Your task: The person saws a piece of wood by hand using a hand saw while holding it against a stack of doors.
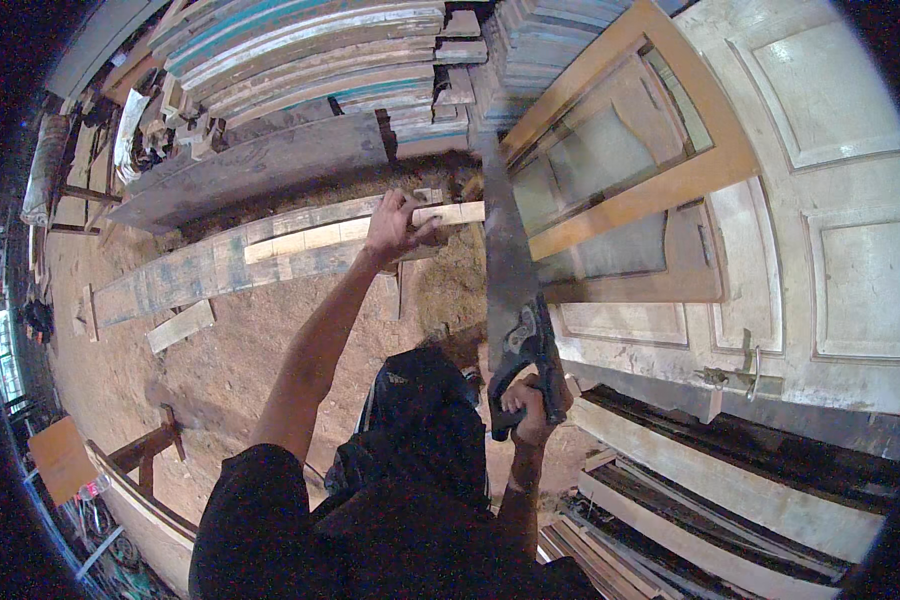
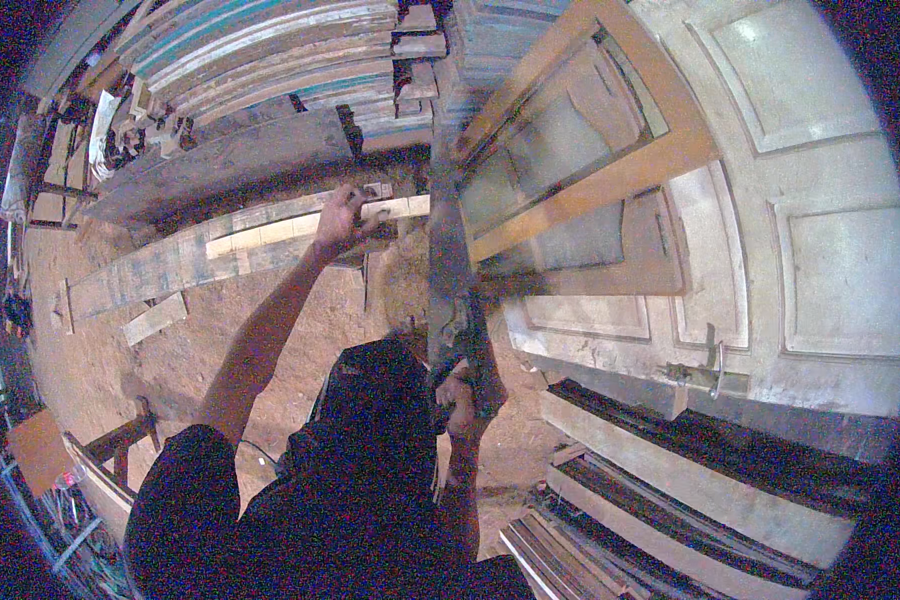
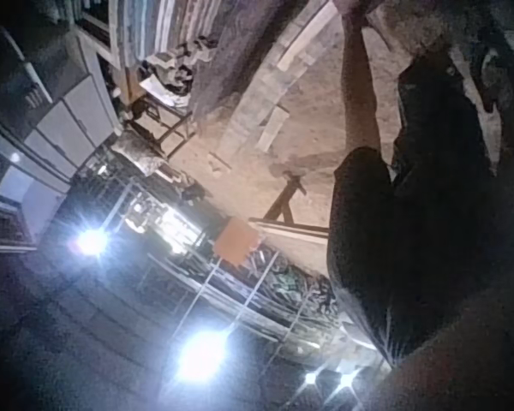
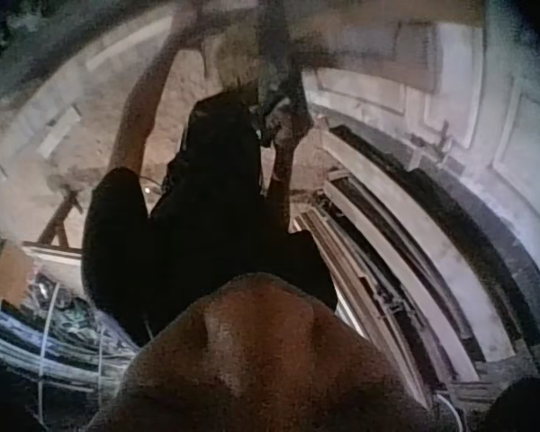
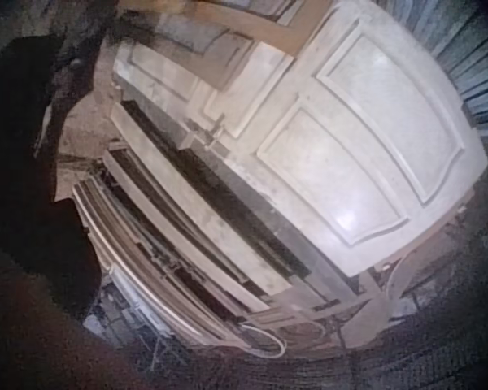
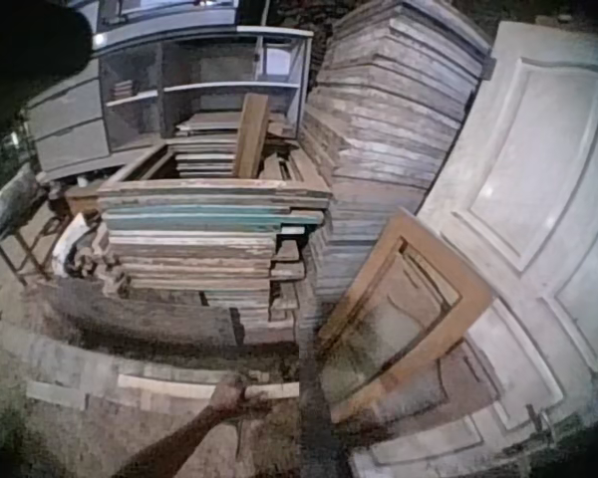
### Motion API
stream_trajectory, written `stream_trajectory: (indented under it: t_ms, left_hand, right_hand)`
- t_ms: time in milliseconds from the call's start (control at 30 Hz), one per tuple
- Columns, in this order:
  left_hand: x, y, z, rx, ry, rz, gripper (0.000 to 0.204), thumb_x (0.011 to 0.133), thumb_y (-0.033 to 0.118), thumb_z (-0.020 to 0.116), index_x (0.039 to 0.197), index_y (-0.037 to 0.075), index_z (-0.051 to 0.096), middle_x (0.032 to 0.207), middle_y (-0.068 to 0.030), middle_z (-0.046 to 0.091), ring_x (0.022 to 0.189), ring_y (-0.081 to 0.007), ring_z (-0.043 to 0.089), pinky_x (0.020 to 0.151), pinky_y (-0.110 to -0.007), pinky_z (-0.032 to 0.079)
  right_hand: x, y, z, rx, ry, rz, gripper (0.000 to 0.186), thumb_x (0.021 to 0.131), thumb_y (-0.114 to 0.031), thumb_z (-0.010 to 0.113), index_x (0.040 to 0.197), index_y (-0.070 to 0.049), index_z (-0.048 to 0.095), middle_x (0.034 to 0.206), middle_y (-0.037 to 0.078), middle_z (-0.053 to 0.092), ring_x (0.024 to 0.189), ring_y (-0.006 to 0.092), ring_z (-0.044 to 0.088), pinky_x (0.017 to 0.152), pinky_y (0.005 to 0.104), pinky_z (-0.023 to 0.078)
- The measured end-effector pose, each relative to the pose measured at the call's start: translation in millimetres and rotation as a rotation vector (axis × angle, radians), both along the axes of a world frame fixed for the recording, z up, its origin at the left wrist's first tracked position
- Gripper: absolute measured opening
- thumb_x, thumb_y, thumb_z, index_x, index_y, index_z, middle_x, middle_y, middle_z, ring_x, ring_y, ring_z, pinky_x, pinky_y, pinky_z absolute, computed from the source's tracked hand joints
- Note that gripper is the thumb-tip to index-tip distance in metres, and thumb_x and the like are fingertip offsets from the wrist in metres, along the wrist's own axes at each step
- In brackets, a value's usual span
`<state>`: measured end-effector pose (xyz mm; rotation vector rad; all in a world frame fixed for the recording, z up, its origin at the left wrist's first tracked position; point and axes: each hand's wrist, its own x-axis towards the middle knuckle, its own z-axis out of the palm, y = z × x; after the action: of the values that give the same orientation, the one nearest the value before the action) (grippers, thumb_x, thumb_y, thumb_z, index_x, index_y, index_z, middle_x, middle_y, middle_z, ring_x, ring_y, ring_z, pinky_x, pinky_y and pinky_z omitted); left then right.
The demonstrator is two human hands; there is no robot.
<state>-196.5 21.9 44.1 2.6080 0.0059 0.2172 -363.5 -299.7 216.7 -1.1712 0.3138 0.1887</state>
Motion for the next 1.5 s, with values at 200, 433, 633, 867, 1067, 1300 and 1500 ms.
stream_trajectory:
  t_ms: [200,433,633,867,1067,1300,1500]
  left_hand:
    - [23.6,-4.1,-20.9,0.211,-0.297,0.208,0.076,0.083,0.058,0.067,0.133,0.003,0.053,0.119,-0.0218,0.056,0.116,-0.0408,0.053,0.103,-0.053,0.04]
    - [18.1,5.7,-26.6,0.364,0.034,-0.033,0.097,0.076,0.073,0.065,0.145,0.007,0.046,0.136,-0.0232,0.052,0.128,-0.039,0.05,0.105,-0.059,0.036]
    - [19.9,18.3,-56.3,0.298,0.05,-0.084,0.098,0.078,0.073,0.064,0.147,0.007,0.042,0.133,-0.0211,0.053,0.125,-0.0358,0.052,0.104,-0.055,0.039]
    - [26.1,20.6,-64.3,0.335,0.114,-0.112,0.099,0.074,0.077,0.064,0.143,0.009,0.044,0.135,-0.0172,0.051,0.127,-0.034,0.048,0.104,-0.054,0.039]
    - [25.7,18.2,-66.6,0.332,0.07,0.008,0.093,0.07,0.08,0.065,0.133,0.013,0.054,0.134,-0.0135,0.051,0.125,-0.0336,0.049,0.104,-0.053,0.039]
    - [27.9,17.8,-54.7,0.375,0.214,-0.068,0.112,0.069,0.085,0.061,0.141,0.001,0.043,0.135,-0.0167,0.051,0.126,-0.032,0.048,0.104,-0.049,0.038]
    - [28.4,13.1,-49.7,0.381,0.223,-0.053,0.108,0.073,0.08,0.062,0.14,-0.002,0.043,0.131,-0.0183,0.054,0.124,-0.0321,0.049,0.103,-0.048,0.038]
  right_hand:
    - [10.7,12.6,-16.9,-0.667,-0.295,0.192,0.05,0.089,-0.012,0.065,0.135,0.004,0.055,0.094,0.008,0.072,0.074,0.014,0.066,0.068,0.0301,0.055]
    - [32.5,30.3,3.2,-0.746,-0.359,0.283,0.053,0.089,-0.01,0.063,0.139,0.003,0.052,0.094,0.009,0.07,0.076,0.0128,0.064,0.069,0.029,0.053]
    - [33.5,39.0,6.5,-0.732,-0.352,0.292,0.048,0.093,-0.011,0.063,0.139,0.001,0.053,0.088,0.007,0.071,0.068,0.0123,0.065,0.062,0.0279,0.054]
    - [37.4,41.4,6.1,-0.743,-0.422,0.301,0.054,0.094,-0.016,0.064,0.142,0.002,0.049,0.09,0.009,0.072,0.073,0.0146,0.069,0.065,0.0303,0.056]
    - [33.5,37.4,20.6,-0.769,-0.327,0.38,0.058,0.095,-0.022,0.063,0.142,0.009,0.047,0.109,0.014,0.07,0.087,0.0148,0.065,0.077,0.0296,0.054]
    - [20.7,29.9,11.5,-0.804,-0.337,0.379,0.057,0.094,-0.018,0.063,0.142,0.01,0.047,0.116,0.017,0.069,0.094,0.0158,0.067,0.081,0.0302,0.054]
    - [40.9,41.7,39.0,-0.832,-0.359,0.411,0.056,0.092,-0.013,0.063,0.141,0.01,0.048,0.112,0.016,0.07,0.09,0.0157,0.066,0.08,0.0307,0.054]
